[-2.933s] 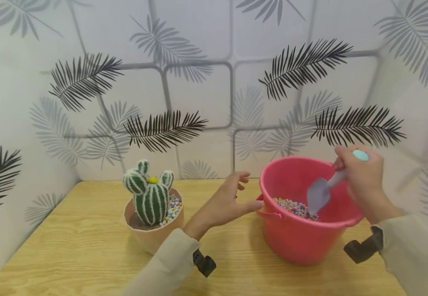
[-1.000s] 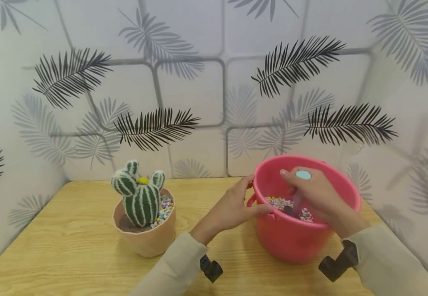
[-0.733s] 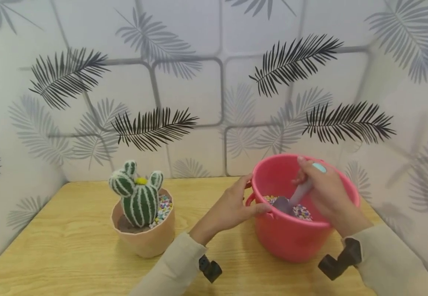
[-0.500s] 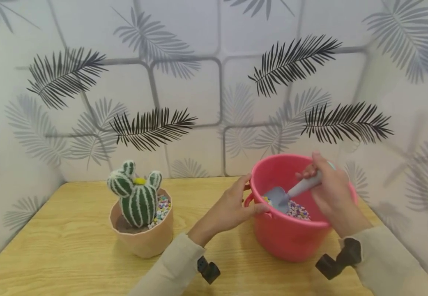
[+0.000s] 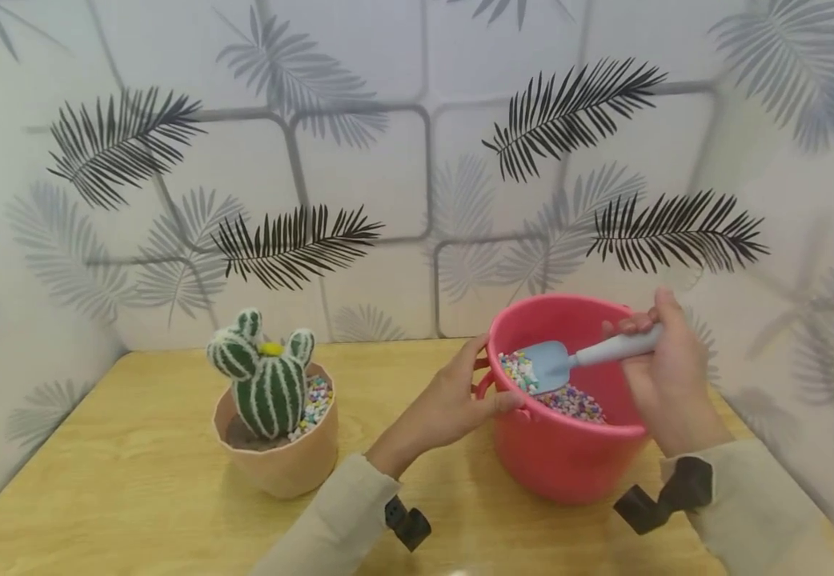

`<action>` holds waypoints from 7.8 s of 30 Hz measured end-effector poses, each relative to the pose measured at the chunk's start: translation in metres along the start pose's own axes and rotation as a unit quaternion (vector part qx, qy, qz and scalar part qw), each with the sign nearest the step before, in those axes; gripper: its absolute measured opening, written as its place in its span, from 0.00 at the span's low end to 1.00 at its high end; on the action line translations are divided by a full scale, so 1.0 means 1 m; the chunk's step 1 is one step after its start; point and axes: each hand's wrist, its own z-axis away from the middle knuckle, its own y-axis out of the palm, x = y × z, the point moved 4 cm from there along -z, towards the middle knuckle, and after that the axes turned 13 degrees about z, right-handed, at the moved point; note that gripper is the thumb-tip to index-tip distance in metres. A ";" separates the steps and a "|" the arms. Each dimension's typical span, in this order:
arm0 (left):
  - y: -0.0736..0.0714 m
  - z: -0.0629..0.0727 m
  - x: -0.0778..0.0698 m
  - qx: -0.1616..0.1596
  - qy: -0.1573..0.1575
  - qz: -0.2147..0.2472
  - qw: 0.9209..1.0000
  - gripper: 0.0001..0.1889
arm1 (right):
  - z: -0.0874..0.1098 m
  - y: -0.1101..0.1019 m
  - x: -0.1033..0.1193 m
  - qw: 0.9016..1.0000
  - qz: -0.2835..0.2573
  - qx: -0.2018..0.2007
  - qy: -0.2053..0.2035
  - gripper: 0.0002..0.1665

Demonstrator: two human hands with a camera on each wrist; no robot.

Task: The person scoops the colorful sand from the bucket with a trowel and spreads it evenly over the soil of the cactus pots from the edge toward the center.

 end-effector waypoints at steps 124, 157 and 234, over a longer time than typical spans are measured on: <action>-0.075 0.045 -0.019 -0.069 0.011 -0.149 0.986 0.28 | 0.004 0.037 -0.026 0.964 -0.252 -0.080 -0.017 0.29; -0.099 0.095 -0.025 -0.100 -0.010 -0.141 0.985 0.28 | -0.005 0.074 -0.071 0.962 -0.265 -0.047 0.044 0.25; -0.217 0.185 0.017 -0.390 -0.098 -0.113 0.909 0.15 | 0.015 0.117 -0.157 0.989 -0.113 -0.023 0.090 0.25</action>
